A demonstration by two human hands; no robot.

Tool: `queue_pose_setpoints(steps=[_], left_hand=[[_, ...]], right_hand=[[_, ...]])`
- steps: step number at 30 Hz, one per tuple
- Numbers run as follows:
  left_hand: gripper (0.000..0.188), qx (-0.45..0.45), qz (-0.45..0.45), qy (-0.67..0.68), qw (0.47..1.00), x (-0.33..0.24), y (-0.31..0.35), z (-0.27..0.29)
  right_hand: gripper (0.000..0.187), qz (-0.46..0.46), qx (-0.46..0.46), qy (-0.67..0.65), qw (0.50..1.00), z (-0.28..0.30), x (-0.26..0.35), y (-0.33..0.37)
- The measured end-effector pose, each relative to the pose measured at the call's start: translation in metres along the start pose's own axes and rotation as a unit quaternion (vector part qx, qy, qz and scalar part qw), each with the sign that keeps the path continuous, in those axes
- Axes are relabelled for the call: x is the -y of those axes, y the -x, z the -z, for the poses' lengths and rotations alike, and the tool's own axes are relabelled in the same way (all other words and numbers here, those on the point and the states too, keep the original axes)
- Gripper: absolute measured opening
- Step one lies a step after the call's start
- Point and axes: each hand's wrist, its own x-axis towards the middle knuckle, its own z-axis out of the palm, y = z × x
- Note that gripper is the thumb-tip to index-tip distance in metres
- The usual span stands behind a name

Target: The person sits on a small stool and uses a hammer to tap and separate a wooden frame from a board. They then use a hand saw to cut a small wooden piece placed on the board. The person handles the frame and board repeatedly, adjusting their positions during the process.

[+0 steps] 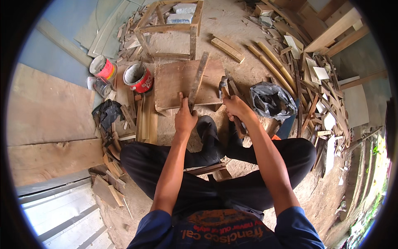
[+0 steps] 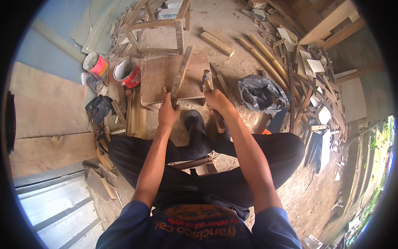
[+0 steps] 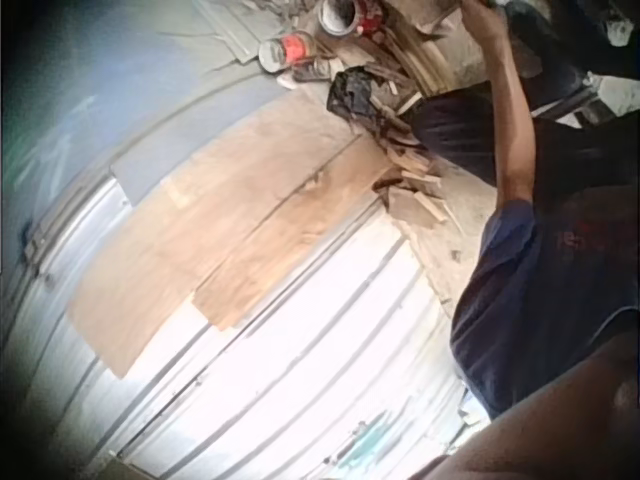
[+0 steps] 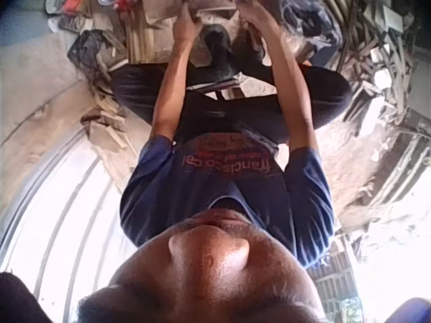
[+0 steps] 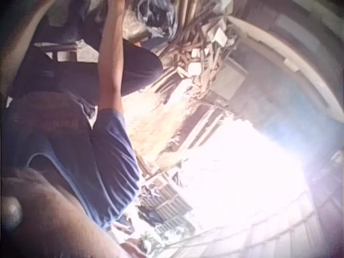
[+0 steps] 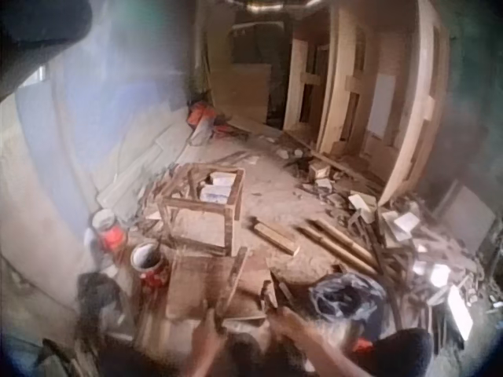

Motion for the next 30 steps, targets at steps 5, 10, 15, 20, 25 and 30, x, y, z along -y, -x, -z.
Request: queue_pose_setpoints(steps=[5,10,15,20,25,30], left_hand=[[0.064,0.009,-0.014,-0.015,1.000,-0.005,0.001,0.000],[0.064,-0.005,-0.016,-0.011,1.000,0.000,0.001,-0.001],[0.063,-0.020,-0.025,0.001,0.999,0.007,0.002,-0.005],[0.064,-0.045,-0.074,0.047,0.995,0.017,-0.002,-0.005],[0.048,0.008,0.041,0.205,0.978,-0.009,0.008,0.016],[0.051,0.114,0.063,0.474,0.871,-0.049,0.012,0.024]], right_hand=[[0.047,0.137,-0.108,0.056,0.983,-0.018,-0.035,-0.024],[0.048,0.138,-0.115,0.045,0.983,-0.024,-0.044,0.005],[0.045,-0.012,-0.021,-0.072,0.997,0.001,-0.050,0.057],[0.048,0.067,-0.080,-0.224,0.969,0.001,-0.069,0.098],[0.045,0.067,-0.106,-0.282,0.951,0.005,-0.074,0.097],[0.046,0.056,-0.114,-0.340,0.932,0.008,-0.084,0.097]])
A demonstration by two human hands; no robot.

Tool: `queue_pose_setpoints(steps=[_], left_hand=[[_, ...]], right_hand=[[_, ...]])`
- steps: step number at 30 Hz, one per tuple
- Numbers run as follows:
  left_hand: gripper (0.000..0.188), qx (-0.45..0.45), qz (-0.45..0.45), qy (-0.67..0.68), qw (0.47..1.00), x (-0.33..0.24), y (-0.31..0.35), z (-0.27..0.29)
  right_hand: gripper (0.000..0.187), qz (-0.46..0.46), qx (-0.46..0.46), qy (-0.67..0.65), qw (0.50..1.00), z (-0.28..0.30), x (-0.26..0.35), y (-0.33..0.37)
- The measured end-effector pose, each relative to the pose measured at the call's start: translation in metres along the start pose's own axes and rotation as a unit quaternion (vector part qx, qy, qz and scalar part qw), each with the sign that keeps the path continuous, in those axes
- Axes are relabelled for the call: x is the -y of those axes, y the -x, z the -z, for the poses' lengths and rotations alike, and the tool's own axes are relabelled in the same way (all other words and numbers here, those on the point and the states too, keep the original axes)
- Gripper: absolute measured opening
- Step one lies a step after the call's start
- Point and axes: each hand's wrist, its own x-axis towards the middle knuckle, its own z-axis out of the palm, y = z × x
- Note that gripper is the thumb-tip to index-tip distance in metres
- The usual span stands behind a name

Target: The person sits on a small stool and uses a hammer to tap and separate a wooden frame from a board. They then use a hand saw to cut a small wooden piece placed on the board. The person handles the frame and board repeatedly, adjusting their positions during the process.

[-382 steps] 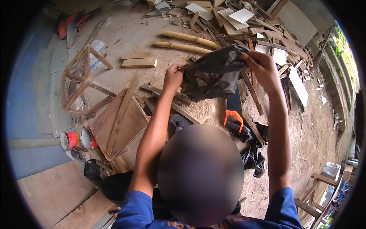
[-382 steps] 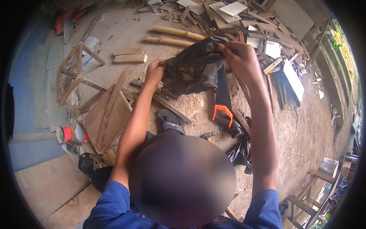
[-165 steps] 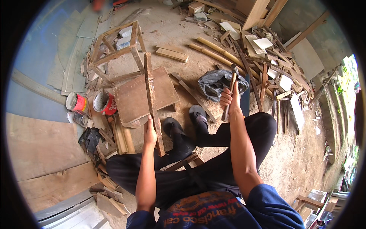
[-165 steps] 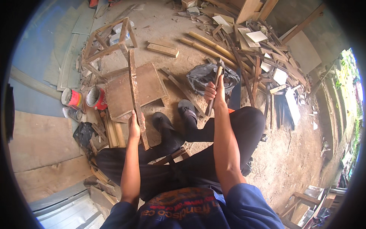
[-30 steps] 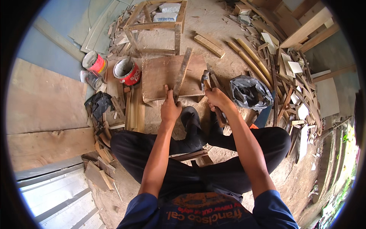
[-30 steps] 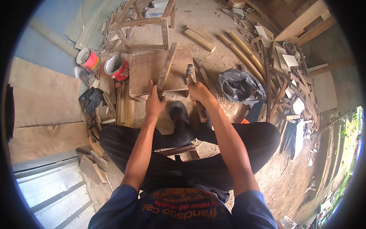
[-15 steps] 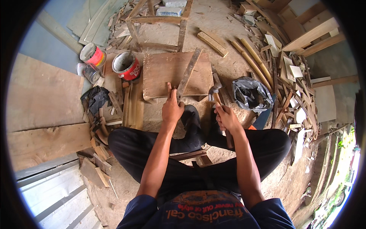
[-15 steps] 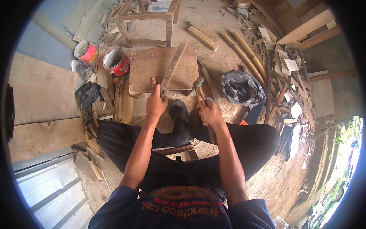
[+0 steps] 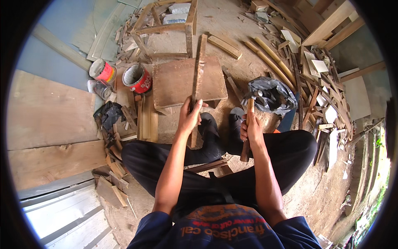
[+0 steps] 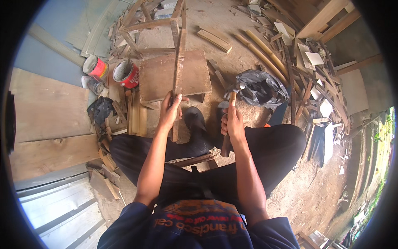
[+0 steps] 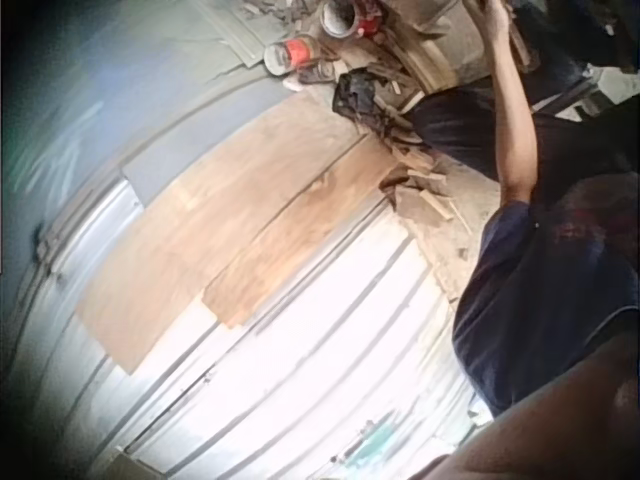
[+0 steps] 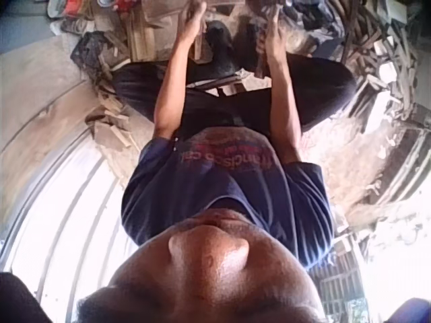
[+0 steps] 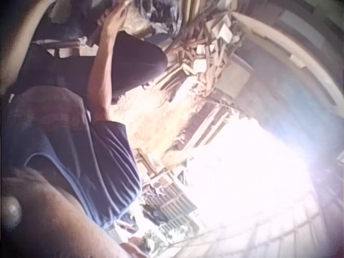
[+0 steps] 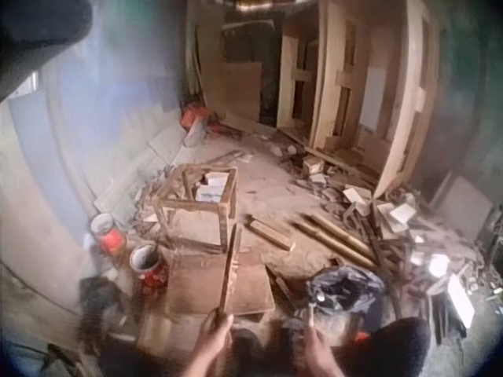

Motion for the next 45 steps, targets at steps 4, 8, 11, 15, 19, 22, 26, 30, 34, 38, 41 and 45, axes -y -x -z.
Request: queue_pose_setpoints(steps=[4,8,11,15,19,22,26,30,34,38,41,45], left_hand=[[0.060,0.023,0.037,0.037,0.998,-0.018,0.008,-0.020],[0.058,0.038,0.058,0.039,0.997,-0.014,0.014,-0.033],[0.056,0.047,0.096,0.038,0.993,-0.002,0.019,-0.036],[0.053,0.067,0.152,0.039,0.985,0.007,0.025,-0.044],[0.054,0.090,0.202,0.065,0.973,0.021,0.020,-0.043],[0.054,0.074,0.174,0.076,0.979,0.022,0.013,-0.049],[0.059,0.009,0.080,0.123,0.989,0.008,-0.001,-0.051],[0.063,-0.123,-0.019,0.103,0.987,0.009,-0.027,-0.032],[0.056,-0.166,0.002,0.182,0.969,0.000,-0.047,-0.013],[0.053,-0.166,0.048,0.235,0.956,-0.001,-0.056,0.000],[0.052,-0.210,0.063,0.234,0.947,0.011,-0.061,0.004],[0.054,-0.238,0.111,0.142,0.954,0.021,-0.065,0.006]], right_hand=[[0.050,0.007,-0.002,-0.028,1.000,-0.001,-0.005,0.002],[0.049,0.037,-0.002,-0.054,0.998,-0.001,-0.010,-0.001],[0.040,0.076,-0.025,-0.007,0.997,-0.003,-0.009,-0.002],[0.029,0.153,-0.045,-0.023,0.987,-0.003,-0.018,-0.009],[0.037,0.154,-0.048,-0.026,0.987,-0.007,-0.012,0.005],[0.040,0.138,-0.045,-0.018,0.989,-0.004,-0.011,0.007],[0.042,0.129,-0.060,-0.006,0.990,-0.003,-0.009,0.011],[0.043,0.127,-0.055,-0.001,0.990,-0.005,-0.009,0.009],[0.044,0.127,-0.059,-0.008,0.990,-0.006,-0.010,0.008],[0.044,0.131,-0.063,-0.009,0.989,-0.003,-0.010,0.007],[0.044,0.133,-0.066,0.001,0.989,-0.004,-0.009,0.008],[0.046,0.132,-0.064,0.006,0.989,-0.007,-0.013,0.007]])
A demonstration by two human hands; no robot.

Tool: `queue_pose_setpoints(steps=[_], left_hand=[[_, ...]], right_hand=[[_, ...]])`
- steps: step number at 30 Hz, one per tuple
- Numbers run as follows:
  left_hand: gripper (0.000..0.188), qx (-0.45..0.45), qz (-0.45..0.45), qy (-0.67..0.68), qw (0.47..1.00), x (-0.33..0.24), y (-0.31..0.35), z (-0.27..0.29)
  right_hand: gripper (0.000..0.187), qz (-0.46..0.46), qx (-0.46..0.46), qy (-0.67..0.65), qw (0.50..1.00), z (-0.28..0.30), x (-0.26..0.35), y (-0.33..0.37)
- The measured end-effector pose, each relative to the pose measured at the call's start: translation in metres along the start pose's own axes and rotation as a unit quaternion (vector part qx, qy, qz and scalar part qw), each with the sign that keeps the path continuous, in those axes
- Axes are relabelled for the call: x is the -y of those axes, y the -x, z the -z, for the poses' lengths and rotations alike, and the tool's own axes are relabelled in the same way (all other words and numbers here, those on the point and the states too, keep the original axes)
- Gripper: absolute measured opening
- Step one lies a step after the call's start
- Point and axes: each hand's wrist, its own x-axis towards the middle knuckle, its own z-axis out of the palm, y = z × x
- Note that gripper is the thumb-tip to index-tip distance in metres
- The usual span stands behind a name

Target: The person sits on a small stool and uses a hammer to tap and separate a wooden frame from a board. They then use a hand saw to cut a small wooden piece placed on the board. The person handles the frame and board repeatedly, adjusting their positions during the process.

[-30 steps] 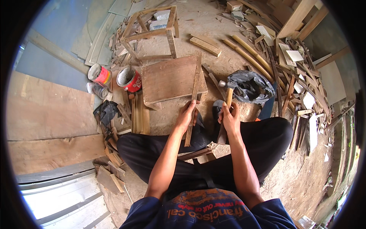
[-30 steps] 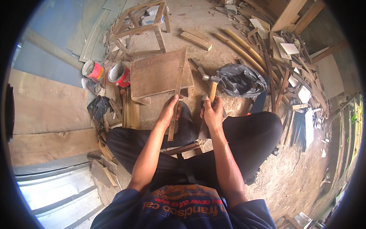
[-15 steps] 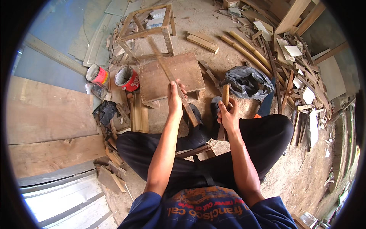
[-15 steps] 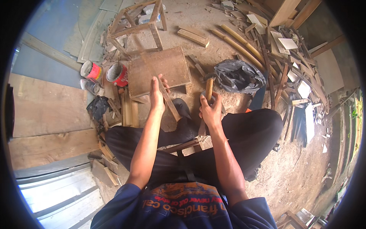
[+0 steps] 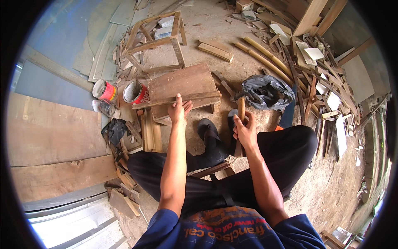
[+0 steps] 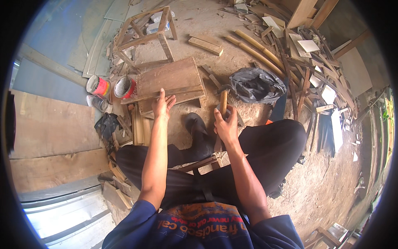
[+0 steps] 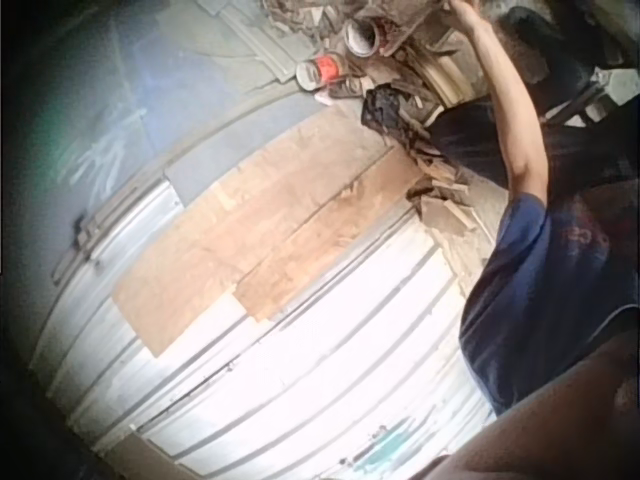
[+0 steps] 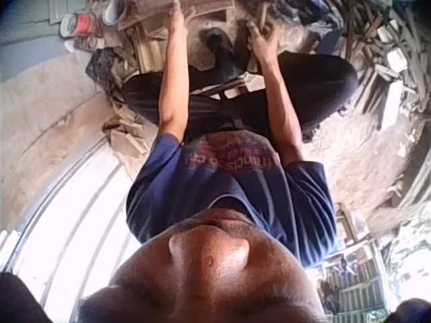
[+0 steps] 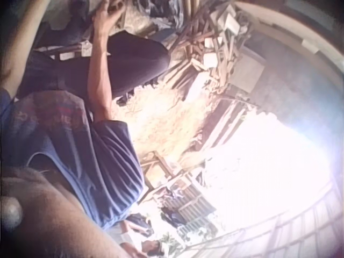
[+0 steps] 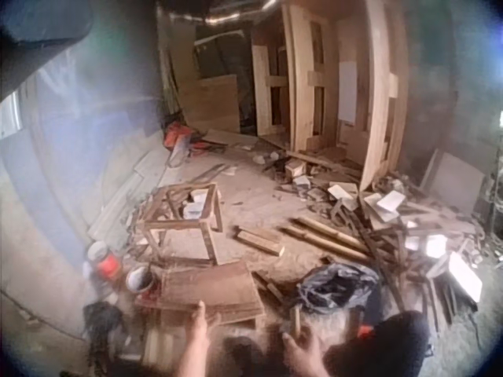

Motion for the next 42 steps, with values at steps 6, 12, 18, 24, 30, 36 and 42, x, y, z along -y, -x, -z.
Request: queue_pose_setpoints(steps=[6,12,18,24,30,36,42], left_hand=[[0.054,0.044,0.030,-0.354,0.934,-0.014,0.007,0.003],[0.039,0.086,-0.356,-0.523,0.770,-0.015,0.021,-0.027],[0.036,0.146,-0.526,-0.562,0.622,0.034,-0.009,-0.024],[0.032,0.136,-0.533,-0.553,0.626,0.040,-0.010,-0.027],[0.032,0.114,-0.573,-0.540,0.606,0.048,-0.014,-0.027],[0.032,0.116,-0.571,-0.545,0.603,0.047,-0.016,-0.026],[0.033,0.120,-0.570,-0.544,0.604,0.047,-0.013,-0.027]], right_hand=[[0.048,0.010,0.005,-0.007,1.000,0.001,-0.002,-0.003],[0.045,0.040,-0.018,0.067,0.997,0.004,-0.011,-0.007],[0.044,0.253,-0.001,0.277,0.927,-0.009,0.019,-0.010],[0.059,0.398,0.027,0.284,0.872,-0.024,0.060,-0.026],[0.060,0.230,0.087,0.402,0.882,-0.008,0.042,-0.046],[0.061,0.368,0.028,0.290,0.883,-0.018,0.071,-0.038],[0.052,0.239,0.101,0.405,0.877,-0.001,0.031,-0.038]])
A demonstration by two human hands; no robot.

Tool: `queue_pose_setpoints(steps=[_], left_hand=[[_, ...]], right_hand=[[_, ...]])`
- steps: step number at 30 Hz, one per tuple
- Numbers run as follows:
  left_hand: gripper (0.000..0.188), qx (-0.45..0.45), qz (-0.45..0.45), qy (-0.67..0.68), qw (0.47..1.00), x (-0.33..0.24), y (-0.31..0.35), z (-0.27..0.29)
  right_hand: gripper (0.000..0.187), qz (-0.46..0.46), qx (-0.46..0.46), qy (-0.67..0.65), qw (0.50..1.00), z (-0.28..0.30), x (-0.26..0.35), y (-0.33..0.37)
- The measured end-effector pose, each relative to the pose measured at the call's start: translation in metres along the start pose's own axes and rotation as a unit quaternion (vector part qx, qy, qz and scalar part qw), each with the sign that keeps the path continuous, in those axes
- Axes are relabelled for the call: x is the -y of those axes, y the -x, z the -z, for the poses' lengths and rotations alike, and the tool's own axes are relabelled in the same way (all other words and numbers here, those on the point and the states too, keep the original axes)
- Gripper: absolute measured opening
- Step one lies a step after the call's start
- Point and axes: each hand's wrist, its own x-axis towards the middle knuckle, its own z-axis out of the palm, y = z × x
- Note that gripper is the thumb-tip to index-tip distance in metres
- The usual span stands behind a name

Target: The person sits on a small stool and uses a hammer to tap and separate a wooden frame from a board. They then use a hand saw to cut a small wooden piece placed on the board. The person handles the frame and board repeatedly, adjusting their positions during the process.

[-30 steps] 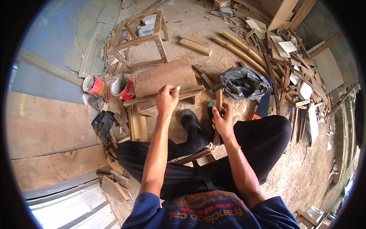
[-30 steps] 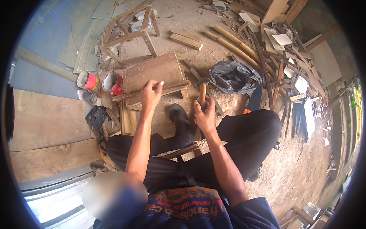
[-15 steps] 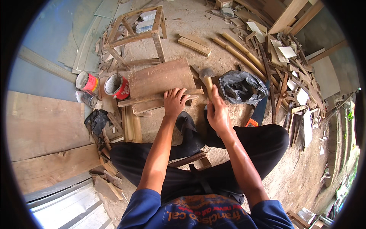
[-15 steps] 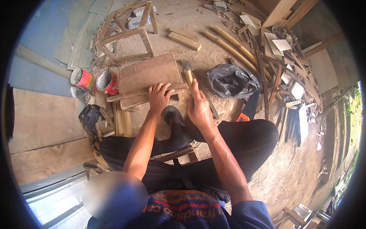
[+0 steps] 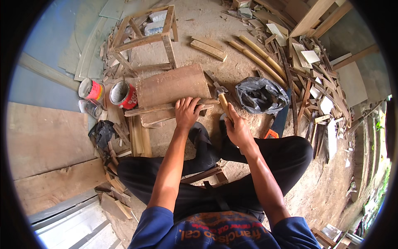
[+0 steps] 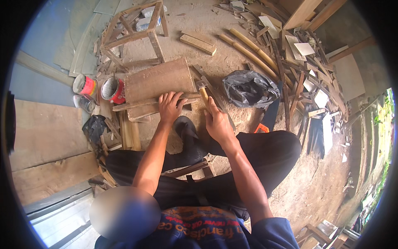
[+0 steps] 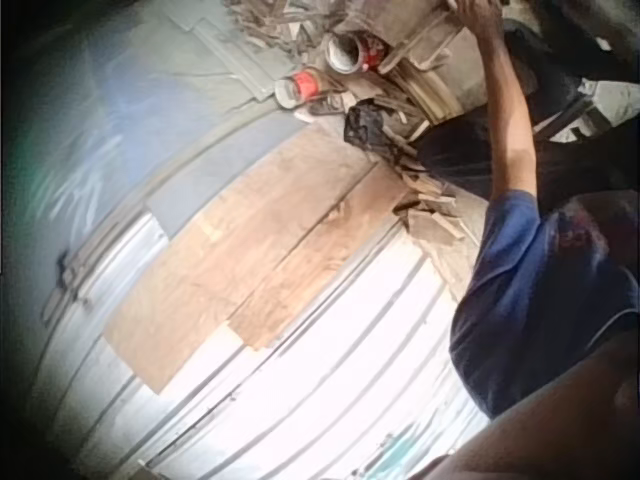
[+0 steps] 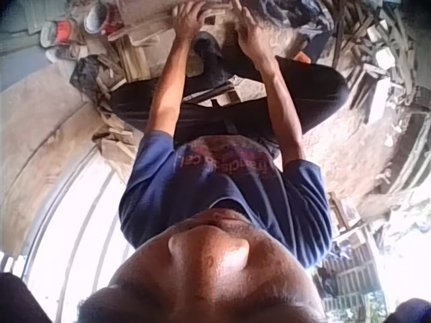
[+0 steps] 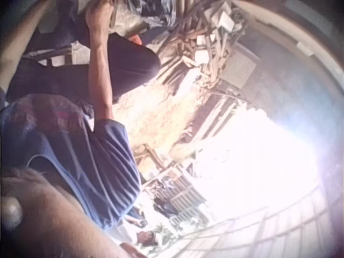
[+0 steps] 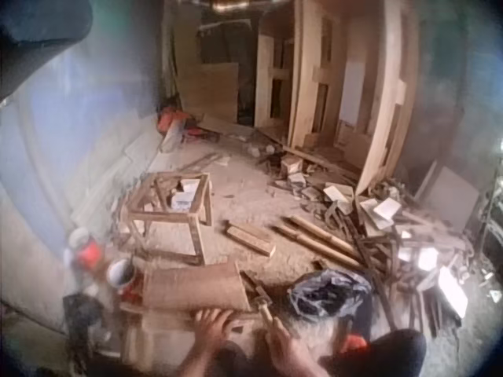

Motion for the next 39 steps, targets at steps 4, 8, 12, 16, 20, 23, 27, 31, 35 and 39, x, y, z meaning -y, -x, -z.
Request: queue_pose_setpoints(steps=[4,8,12,16,20,23,27,31,35,39], left_hand=[[0.034,0.005,-0.005,0.008,1.000,0.000,-0.008,0.003],[0.041,0.128,0.068,0.050,0.988,0.005,-0.024,0.026],[0.042,0.118,0.123,0.237,0.956,-0.001,-0.070,0.075],[0.041,0.121,0.092,0.270,0.951,-0.012,-0.093,0.128],[0.043,0.154,0.098,0.292,0.939,-0.011,-0.094,0.154],[0.044,0.178,0.104,0.317,0.926,-0.016,-0.091,0.164],[0.043,0.188,0.106,0.316,0.924,-0.022,-0.085,0.167],[0.042,0.192,0.093,0.303,0.929,-0.028,-0.084,0.173],[0.042,0.194,0.088,0.310,0.927,-0.022,-0.080,0.170],[0.042,0.185,0.093,0.317,0.926,-0.020,-0.077,0.169]], right_hand=[[0.051,-0.049,-0.079,-0.069,0.993,0.011,0.014,0.007],[0.053,-0.184,-0.009,-0.232,0.955,0.029,0.033,0.022],[0.052,-0.233,0.020,-0.395,0.889,0.031,0.044,0.050],[0.051,-0.194,0.120,-0.408,0.884,0.037,0.064,0.051],[0.053,-0.148,0.210,-0.406,0.877,0.048,0.090,0.053],[0.053,-0.138,0.227,-0.407,0.874,0.051,0.088,0.056],[0.052,-0.128,0.238,-0.408,0.872,0.060,0.086,0.057],[0.051,-0.119,0.238,-0.405,0.875,0.064,0.085,0.060],[0.051,-0.117,0.241,-0.396,0.878,0.066,0.084,0.062],[0.051,-0.123,0.240,-0.404,0.874,0.065,0.084,0.063]])
